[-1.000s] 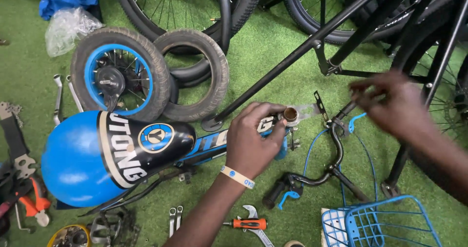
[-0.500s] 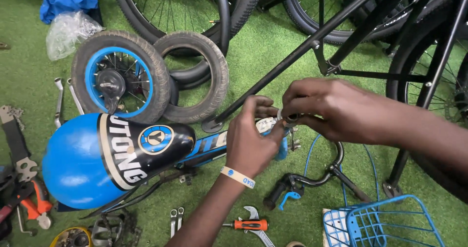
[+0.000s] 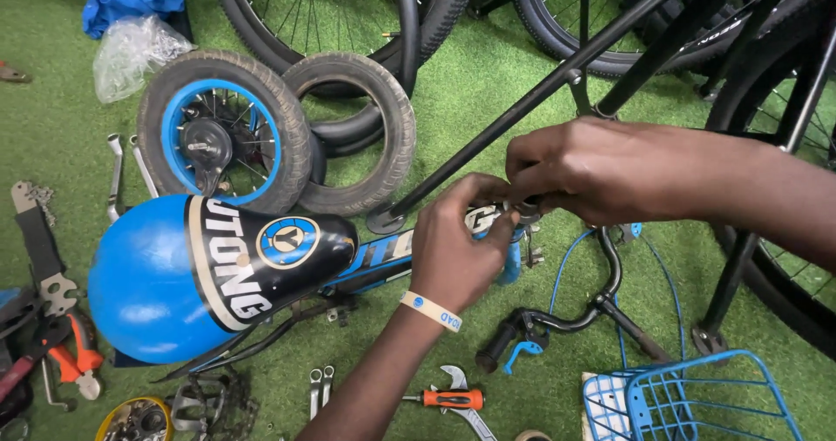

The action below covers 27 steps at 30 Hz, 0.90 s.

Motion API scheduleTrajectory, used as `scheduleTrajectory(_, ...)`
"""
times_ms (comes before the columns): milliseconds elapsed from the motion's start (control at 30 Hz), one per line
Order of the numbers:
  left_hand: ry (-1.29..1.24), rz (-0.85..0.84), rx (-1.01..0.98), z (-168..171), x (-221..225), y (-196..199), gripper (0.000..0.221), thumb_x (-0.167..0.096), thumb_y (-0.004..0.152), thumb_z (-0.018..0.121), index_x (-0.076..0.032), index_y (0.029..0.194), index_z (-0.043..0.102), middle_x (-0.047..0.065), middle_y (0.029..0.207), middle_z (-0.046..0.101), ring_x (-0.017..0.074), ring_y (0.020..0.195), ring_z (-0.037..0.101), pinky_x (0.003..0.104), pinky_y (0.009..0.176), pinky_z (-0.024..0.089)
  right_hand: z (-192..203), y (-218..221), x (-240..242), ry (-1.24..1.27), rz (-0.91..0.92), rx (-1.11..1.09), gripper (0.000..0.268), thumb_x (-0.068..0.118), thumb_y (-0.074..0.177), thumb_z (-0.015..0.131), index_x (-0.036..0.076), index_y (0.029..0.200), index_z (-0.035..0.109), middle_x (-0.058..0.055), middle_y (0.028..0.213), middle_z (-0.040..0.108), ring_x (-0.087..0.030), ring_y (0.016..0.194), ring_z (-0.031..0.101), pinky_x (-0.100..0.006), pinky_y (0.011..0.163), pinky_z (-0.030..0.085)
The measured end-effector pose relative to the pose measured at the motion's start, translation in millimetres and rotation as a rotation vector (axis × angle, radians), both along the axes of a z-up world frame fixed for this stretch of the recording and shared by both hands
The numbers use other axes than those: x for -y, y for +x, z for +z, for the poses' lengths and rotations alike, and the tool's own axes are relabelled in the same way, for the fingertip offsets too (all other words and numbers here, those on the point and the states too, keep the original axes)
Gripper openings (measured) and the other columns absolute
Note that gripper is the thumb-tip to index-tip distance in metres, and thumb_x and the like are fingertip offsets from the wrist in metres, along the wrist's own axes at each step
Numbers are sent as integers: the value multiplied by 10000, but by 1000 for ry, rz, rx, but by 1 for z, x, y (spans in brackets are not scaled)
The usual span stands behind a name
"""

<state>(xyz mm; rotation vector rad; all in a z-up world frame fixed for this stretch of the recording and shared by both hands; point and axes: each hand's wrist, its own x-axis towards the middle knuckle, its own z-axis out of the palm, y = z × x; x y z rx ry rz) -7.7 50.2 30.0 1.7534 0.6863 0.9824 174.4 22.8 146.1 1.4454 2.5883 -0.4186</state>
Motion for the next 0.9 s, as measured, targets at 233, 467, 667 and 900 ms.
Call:
scheduleTrajectory(233,23,23,-19,-7,0,3,205,-136,807,704,-147,1012,697,21,968,778,223,919,745,360,818,552,-5,5,3,60,6,-26,277,369,953,626,119,1057,685,-53,837,592,-235,575,686,-437,485,579)
scheduleTrajectory(467,59,7,51,-5,1,5,210,-85,803,704,-125,1009,697,25,978,773,208,923,745,341,852,563,-12,6,16,102,24,-26,200,40,971,543,48,1133,661,-69,751,587,-180,543,605,-263,359,560)
scheduleTrajectory(667,57,2,7,-5,1,6,186,-118,821,712,-131,1006,705,22,1006,786,222,949,753,353,865,570,-10,16,9,129,165,-117,442,-179,768,504,46,1111,670,-114,908,600,-268,773,593,-395,524,505)
scheduleTrajectory(900,2,0,-12,-2,1,5,199,-126,822,726,-135,1021,714,25,1005,792,221,956,759,365,860,583,-3,12,5,118,131,-90,304,226,968,613,100,1240,664,-72,786,544,-231,584,618,-430,447,497)
